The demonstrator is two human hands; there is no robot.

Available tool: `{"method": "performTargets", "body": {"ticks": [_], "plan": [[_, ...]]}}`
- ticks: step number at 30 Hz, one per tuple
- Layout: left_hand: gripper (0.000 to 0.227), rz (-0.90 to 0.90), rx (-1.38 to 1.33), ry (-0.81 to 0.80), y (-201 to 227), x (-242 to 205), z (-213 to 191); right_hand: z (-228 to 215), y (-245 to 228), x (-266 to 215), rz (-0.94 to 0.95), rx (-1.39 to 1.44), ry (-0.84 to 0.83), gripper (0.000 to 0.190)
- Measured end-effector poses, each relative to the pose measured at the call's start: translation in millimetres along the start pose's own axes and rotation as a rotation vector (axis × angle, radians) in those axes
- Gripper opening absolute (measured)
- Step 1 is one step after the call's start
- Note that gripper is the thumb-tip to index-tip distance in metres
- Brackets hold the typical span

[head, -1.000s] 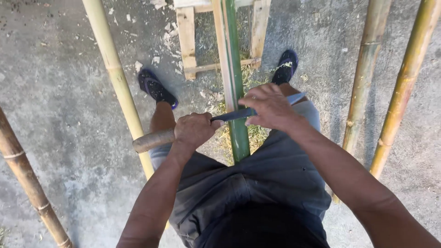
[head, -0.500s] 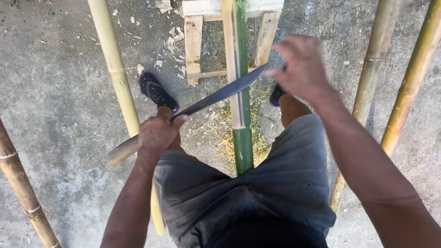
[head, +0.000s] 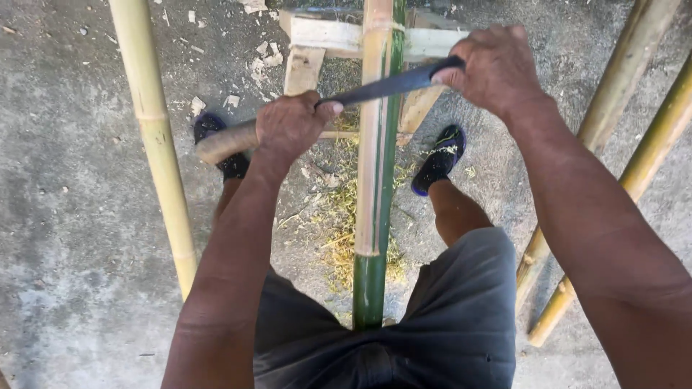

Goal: Scraping the outer layer of a bamboo pole using a machete held with both hands while sitting on the pole.

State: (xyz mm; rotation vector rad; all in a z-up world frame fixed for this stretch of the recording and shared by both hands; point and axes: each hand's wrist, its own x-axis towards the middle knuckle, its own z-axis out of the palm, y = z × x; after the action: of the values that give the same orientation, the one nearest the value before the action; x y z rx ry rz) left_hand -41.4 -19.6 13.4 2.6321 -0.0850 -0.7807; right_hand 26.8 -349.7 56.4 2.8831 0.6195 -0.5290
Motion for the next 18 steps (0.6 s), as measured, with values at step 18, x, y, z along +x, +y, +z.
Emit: {"method": "performTargets", "body": {"ticks": [18], "plan": [[0.059,0.157,0.057,0.428,-5,93,-23,-48,13,38,0.291,0.408,0.002,0.045]]}}
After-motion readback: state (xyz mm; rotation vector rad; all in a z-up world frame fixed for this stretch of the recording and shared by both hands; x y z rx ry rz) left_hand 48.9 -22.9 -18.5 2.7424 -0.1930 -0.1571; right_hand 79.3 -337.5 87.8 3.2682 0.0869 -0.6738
